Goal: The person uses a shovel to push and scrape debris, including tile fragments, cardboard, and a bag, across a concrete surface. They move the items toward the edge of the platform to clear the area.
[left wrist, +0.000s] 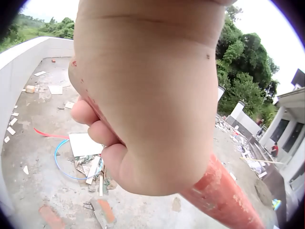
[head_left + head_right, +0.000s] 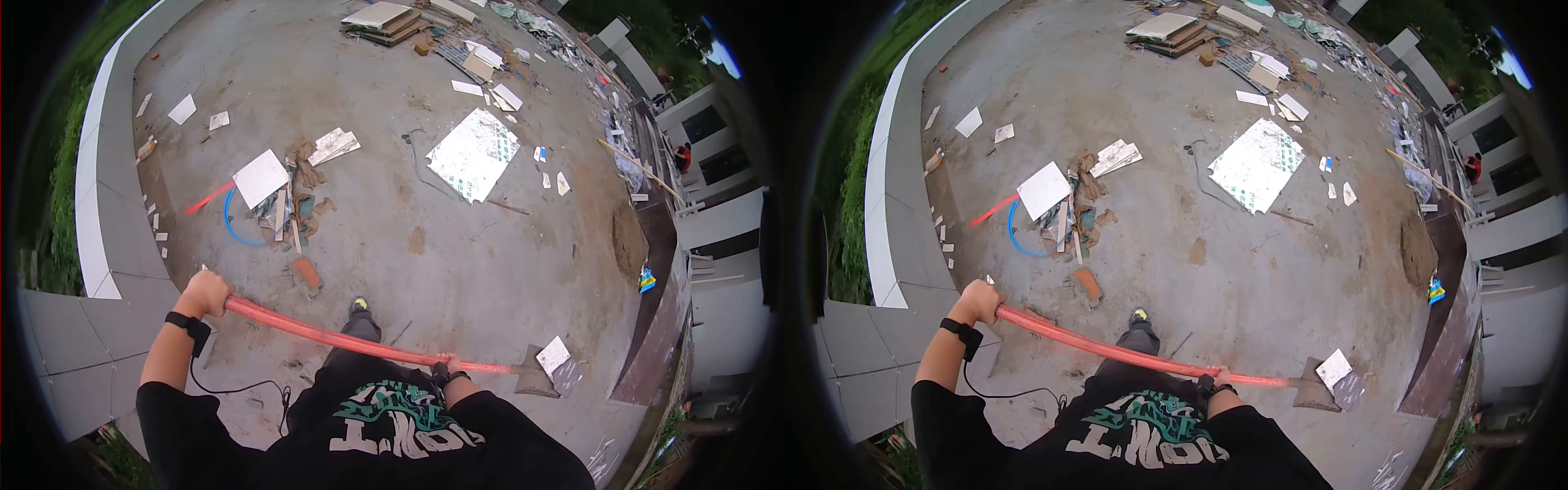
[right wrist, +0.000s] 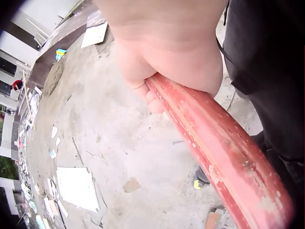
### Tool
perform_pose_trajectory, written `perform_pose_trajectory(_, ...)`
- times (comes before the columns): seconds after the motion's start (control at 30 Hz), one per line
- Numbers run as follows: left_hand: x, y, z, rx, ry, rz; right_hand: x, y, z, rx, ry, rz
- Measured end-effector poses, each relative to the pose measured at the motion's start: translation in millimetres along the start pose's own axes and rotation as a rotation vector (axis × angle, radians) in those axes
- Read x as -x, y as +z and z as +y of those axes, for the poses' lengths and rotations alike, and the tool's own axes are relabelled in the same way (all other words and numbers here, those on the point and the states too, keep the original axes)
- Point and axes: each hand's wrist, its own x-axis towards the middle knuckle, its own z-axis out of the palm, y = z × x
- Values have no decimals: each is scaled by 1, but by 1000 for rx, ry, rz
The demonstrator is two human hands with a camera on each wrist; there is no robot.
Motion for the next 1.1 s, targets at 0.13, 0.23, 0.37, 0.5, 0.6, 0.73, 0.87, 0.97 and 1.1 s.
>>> perform_pose_trajectory(0.13,-82,-117,-75,-32,-20,130,35,192,-83,-198,67,39)
perform_pose_trajectory(0.23,-149,-185,-127,-69,-44,130,-11,285,-132,-217,138,-98)
perform_pose_trajectory(0.37,-265,-252,-189,-62,-95,94,-112,404,-191,-173,131,-123)
perform_pose_trajectory(0.5,-384,-332,-234,-26,-133,-13,-210,520,-254,-92,70,-20)
perform_pose_trajectory(0.6,-459,-391,-287,1,-135,-39,-257,622,-299,-139,122,4)
perform_pose_trajectory(0.73,-507,-447,-354,31,-217,-122,-294,770,-342,116,189,20)
perform_pose_trajectory(0.87,-552,-474,-423,107,-301,-146,-344,912,-358,54,225,42)
perform_pose_trajectory(0.97,-621,-500,-493,134,-348,-168,-387,1043,-379,86,242,31)
perform_pose_trajectory(1.1,-715,-535,-621,155,-378,-144,-472,1230,-383,210,230,-53)
